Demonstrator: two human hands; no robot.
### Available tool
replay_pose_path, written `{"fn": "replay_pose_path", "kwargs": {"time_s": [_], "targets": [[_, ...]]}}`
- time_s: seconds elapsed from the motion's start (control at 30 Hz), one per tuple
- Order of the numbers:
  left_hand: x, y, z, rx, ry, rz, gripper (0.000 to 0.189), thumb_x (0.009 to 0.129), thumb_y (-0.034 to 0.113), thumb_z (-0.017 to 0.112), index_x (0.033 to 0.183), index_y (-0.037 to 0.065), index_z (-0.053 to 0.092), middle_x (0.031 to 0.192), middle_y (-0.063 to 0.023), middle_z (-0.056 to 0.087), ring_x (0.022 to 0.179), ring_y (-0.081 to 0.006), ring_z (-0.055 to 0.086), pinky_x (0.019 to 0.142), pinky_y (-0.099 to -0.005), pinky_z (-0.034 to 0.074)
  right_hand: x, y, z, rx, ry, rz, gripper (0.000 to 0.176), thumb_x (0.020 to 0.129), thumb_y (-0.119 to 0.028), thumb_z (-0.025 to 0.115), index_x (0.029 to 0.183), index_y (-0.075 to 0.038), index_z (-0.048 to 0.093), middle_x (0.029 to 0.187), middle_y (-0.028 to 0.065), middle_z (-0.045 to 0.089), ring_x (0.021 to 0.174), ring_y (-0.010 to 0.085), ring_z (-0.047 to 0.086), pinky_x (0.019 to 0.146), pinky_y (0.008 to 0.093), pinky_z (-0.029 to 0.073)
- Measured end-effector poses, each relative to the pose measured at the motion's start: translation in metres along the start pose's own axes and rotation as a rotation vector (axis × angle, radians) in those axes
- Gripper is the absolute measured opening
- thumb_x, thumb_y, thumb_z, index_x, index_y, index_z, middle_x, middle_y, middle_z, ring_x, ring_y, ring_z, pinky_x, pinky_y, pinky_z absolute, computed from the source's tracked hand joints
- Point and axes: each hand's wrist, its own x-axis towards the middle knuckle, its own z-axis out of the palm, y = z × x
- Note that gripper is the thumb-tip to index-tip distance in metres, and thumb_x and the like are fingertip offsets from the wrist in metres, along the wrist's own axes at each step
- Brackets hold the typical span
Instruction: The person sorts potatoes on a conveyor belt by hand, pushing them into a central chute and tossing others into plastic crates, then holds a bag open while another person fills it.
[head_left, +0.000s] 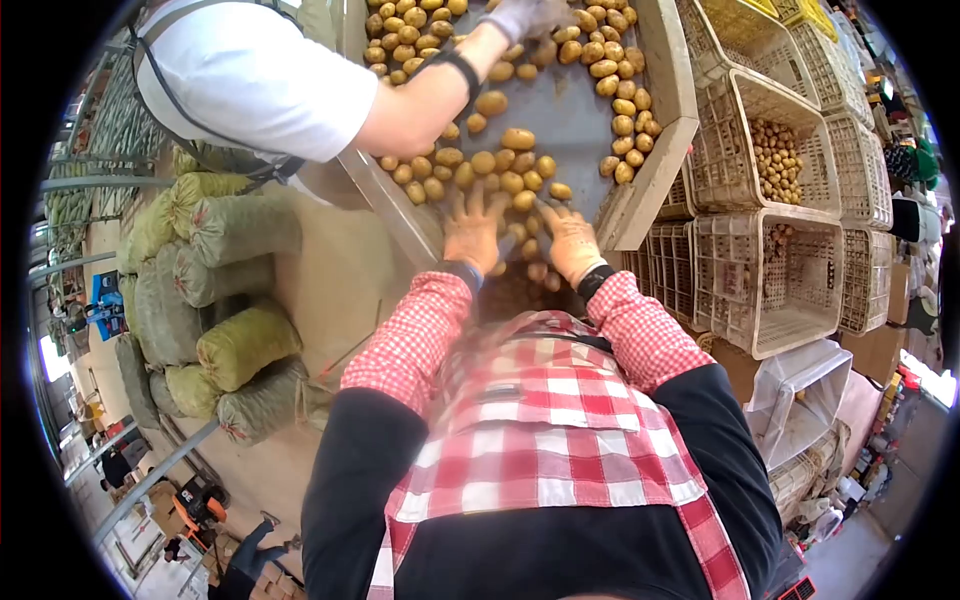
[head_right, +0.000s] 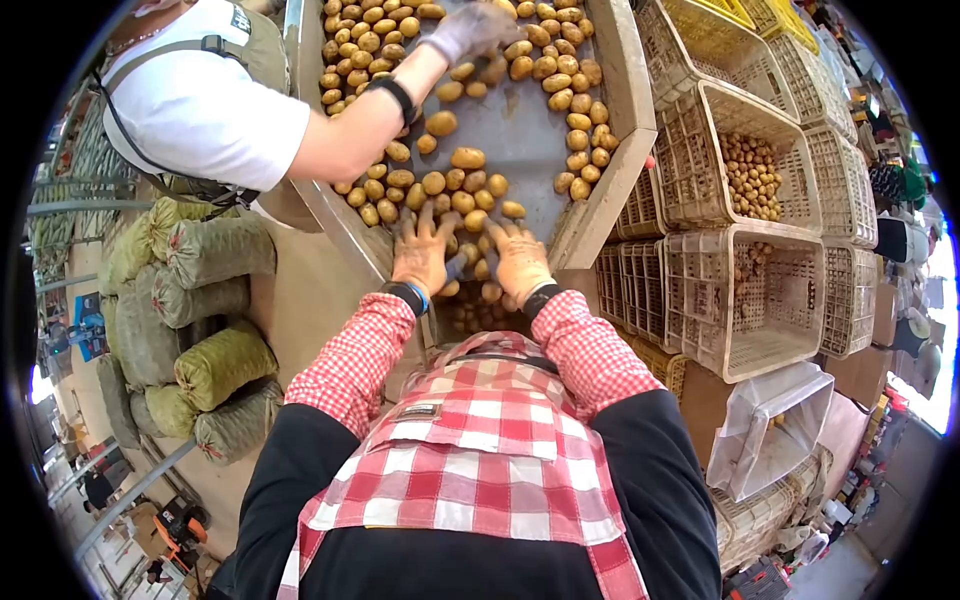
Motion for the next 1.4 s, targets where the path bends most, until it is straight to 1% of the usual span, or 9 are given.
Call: {"fn": "replay_pose_path", "kwargs": {"time_s": [0.23,0.53,0.73,0.8,0.97,1.07,1.27,1.3,1.4], "targets": [[-0.014,-0.001,0.008,0.132,-0.126,0.487,0.054,0.090,0.045,0.069,0.140,0.026,0.061,0.145,-0.0049,0.055,0.130,-0.0306,0.051,0.105,-0.0510,0.050,0.045,-0.011,-0.043,-0.026,0.383,-0.147,0.055,0.083,0.002,0.059,0.135,-0.016,0.063,0.140,0.0132,0.059,0.121,0.0368,0.059,0.103,0.0455,0.049],[-0.012,0.000,0.020,0.071,-0.156,0.402,0.048,0.091,0.043,0.068,0.136,0.027,0.063,0.142,-0.0027,0.057,0.126,-0.0283,0.055,0.101,-0.0477,0.053,0.103,-0.037,-0.033,-0.063,0.214,0.094,0.048,0.086,-0.003,0.064,0.132,-0.016,0.062,0.143,0.0216,0.051,0.122,0.0420,0.058,0.104,0.0457,0.051],[-0.014,-0.002,0.013,0.025,-0.058,0.448,0.046,0.092,0.039,0.067,0.137,0.027,0.064,0.139,-0.0048,0.059,0.127,-0.0288,0.055,0.101,-0.0449,0.053,-0.011,-0.007,-0.090,0.603,0.465,-0.001,0.044,0.087,-0.003,0.077,0.129,-0.006,0.064,0.117,0.0148,0.073,0.106,0.0272,0.071,0.092,0.0364,0.056],[-0.014,-0.001,0.013,0.034,-0.058,0.457,0.044,0.095,0.036,0.065,0.138,0.028,0.063,0.139,-0.0044,0.059,0.126,-0.0281,0.055,0.098,-0.0452,0.054,-0.071,0.044,-0.118,0.164,0.834,-0.125,0.044,0.088,-0.001,0.075,0.130,-0.005,0.065,0.117,0.0129,0.072,0.103,0.0257,0.070,0.096,0.0354,0.055],[-0.011,-0.004,0.027,0.116,-0.054,0.469,0.046,0.094,0.032,0.065,0.139,0.030,0.061,0.141,-0.0039,0.057,0.126,-0.0278,0.055,0.100,-0.0446,0.054,-0.304,0.266,-0.186,0.134,1.385,0.655,0.045,0.098,-0.005,0.062,0.143,-0.001,0.056,0.126,0.0156,0.069,0.113,0.0269,0.066,0.103,0.0384,0.051],[-0.011,0.000,0.016,0.142,-0.123,0.429,0.050,0.093,0.026,0.065,0.142,0.031,0.058,0.146,-0.0032,0.054,0.128,-0.0273,0.055,0.103,-0.0466,0.053,-0.379,0.271,-0.209,-0.527,1.001,1.481,0.052,0.098,-0.010,0.062,0.149,-0.008,0.053,0.134,0.0213,0.066,0.120,0.0356,0.065,0.102,0.0378,0.051],[-0.014,-0.004,0.022,0.139,-0.038,0.488,0.045,0.093,0.028,0.064,0.138,0.029,0.062,0.144,-0.0046,0.057,0.131,-0.0292,0.054,0.103,-0.0465,0.052,-0.205,0.107,-0.107,0.856,0.888,0.440,0.042,0.092,0.005,0.052,0.129,-0.006,0.069,0.121,0.0120,0.072,0.110,0.0232,0.067,0.097,0.0358,0.055],[-0.016,-0.004,0.019,0.089,-0.105,0.554,0.043,0.093,0.028,0.064,0.136,0.028,0.064,0.142,-0.0055,0.058,0.131,-0.0285,0.054,0.103,-0.0462,0.052,-0.174,0.077,-0.098,0.219,0.661,-0.001,0.038,0.088,0.002,0.061,0.124,-0.007,0.071,0.120,0.0112,0.073,0.111,0.0251,0.068,0.095,0.0367,0.056],[-0.022,-0.010,0.017,-0.026,-0.103,0.653,0.039,0.092,0.028,0.066,0.131,0.023,0.067,0.135,-0.0075,0.061,0.126,-0.0275,0.056,0.102,-0.0464,0.051,-0.086,-0.001,-0.069,0.148,0.457,-0.231,0.042,0.085,0.001,0.061,0.124,-0.012,0.070,0.123,0.0109,0.070,0.111,0.0336,0.066,0.096,0.0415,0.054]]}}
